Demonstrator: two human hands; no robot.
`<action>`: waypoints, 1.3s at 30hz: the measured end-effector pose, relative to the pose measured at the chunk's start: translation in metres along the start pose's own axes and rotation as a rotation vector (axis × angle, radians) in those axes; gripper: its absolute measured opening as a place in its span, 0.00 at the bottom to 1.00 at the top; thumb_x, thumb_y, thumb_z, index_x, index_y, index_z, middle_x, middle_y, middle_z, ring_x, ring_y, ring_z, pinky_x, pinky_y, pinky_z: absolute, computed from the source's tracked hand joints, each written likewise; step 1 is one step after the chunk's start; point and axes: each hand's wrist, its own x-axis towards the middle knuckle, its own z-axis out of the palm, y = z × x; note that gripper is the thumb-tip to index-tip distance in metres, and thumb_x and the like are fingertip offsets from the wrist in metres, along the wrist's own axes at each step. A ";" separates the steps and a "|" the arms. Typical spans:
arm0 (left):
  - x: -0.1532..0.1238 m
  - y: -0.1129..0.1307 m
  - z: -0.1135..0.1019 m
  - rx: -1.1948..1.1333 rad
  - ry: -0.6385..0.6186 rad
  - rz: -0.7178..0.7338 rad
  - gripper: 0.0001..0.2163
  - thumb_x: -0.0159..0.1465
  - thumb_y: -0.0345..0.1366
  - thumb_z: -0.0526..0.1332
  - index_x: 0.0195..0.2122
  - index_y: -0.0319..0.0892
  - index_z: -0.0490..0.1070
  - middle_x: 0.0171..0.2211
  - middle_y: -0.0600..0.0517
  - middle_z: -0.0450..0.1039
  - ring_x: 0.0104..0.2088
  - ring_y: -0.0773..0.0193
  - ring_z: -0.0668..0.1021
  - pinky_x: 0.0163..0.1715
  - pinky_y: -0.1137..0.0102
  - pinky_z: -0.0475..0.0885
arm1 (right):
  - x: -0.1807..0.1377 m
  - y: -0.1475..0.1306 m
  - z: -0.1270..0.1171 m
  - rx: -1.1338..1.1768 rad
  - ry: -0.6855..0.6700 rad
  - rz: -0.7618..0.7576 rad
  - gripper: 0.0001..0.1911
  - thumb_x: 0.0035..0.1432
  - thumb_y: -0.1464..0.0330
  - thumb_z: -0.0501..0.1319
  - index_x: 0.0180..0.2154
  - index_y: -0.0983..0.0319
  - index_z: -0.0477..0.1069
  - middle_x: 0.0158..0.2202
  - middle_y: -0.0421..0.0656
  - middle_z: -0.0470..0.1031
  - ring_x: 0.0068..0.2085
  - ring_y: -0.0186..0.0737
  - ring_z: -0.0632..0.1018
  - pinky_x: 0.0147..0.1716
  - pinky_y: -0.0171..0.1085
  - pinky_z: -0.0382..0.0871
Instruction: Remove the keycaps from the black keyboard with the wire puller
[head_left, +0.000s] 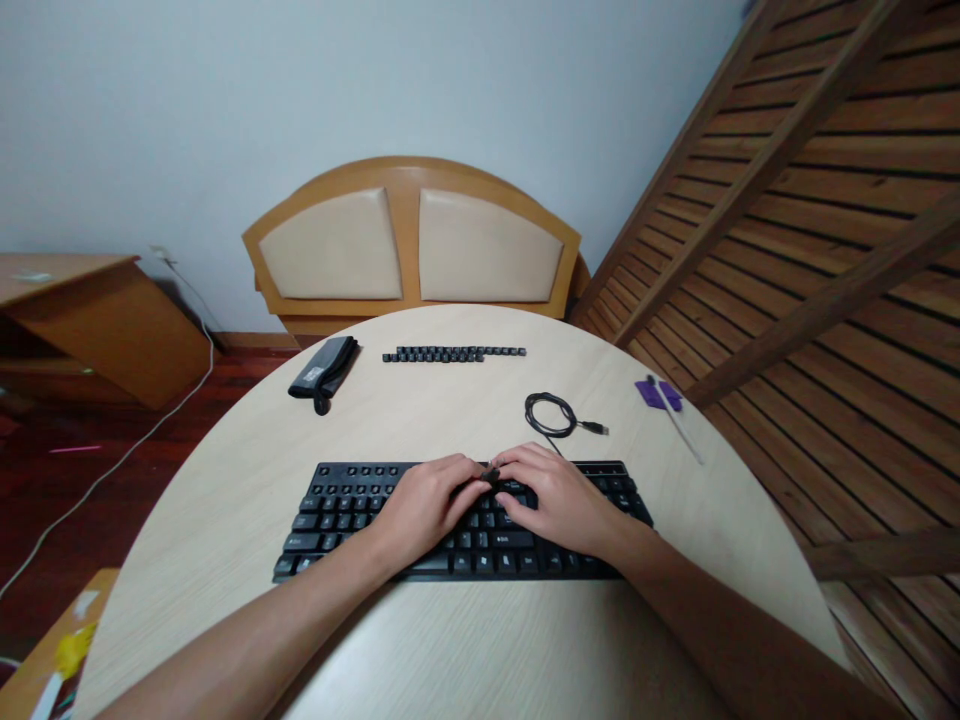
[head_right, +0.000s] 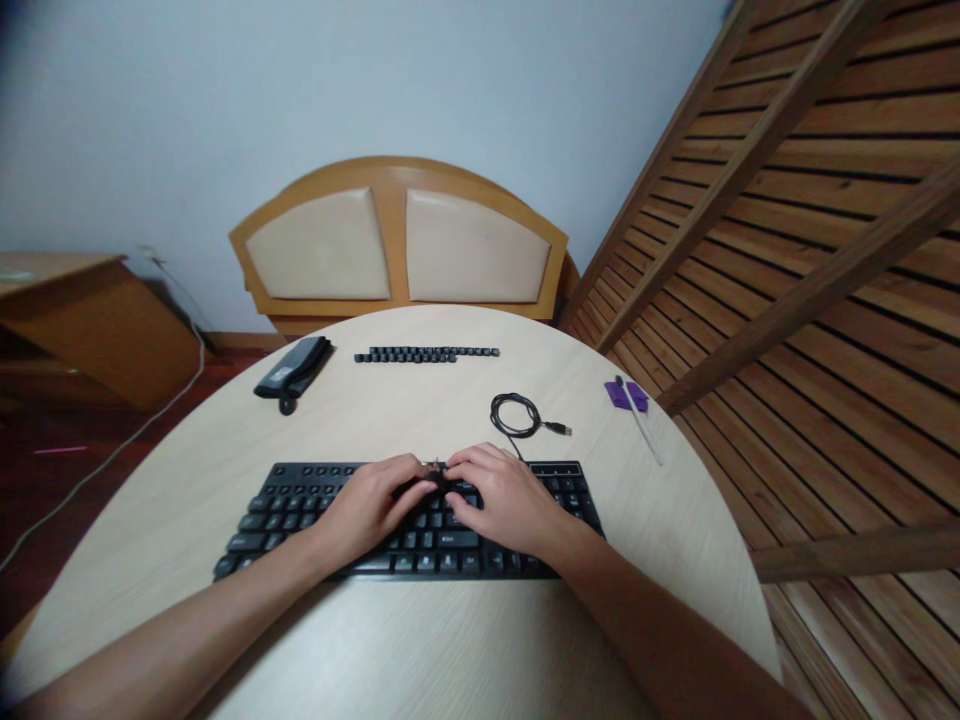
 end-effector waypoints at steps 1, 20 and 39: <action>0.000 0.000 0.001 0.006 0.003 0.007 0.13 0.72 0.40 0.51 0.37 0.42 0.72 0.32 0.51 0.74 0.34 0.62 0.76 0.35 0.69 0.69 | 0.000 0.000 0.001 0.000 0.005 0.000 0.09 0.60 0.68 0.61 0.43 0.59 0.75 0.46 0.46 0.76 0.49 0.46 0.75 0.50 0.46 0.70; 0.005 0.001 0.002 -0.120 0.064 -0.152 0.10 0.70 0.39 0.54 0.33 0.42 0.68 0.28 0.53 0.74 0.29 0.63 0.74 0.31 0.70 0.65 | 0.002 -0.004 0.002 0.003 0.009 0.060 0.08 0.61 0.67 0.62 0.42 0.58 0.76 0.45 0.44 0.77 0.48 0.45 0.75 0.49 0.44 0.69; 0.010 -0.011 0.007 -0.582 0.102 -0.279 0.13 0.68 0.44 0.56 0.31 0.42 0.66 0.30 0.51 0.78 0.33 0.61 0.79 0.37 0.68 0.71 | 0.002 -0.006 0.011 0.027 0.083 0.112 0.06 0.62 0.66 0.63 0.40 0.58 0.77 0.42 0.42 0.79 0.46 0.42 0.76 0.48 0.42 0.68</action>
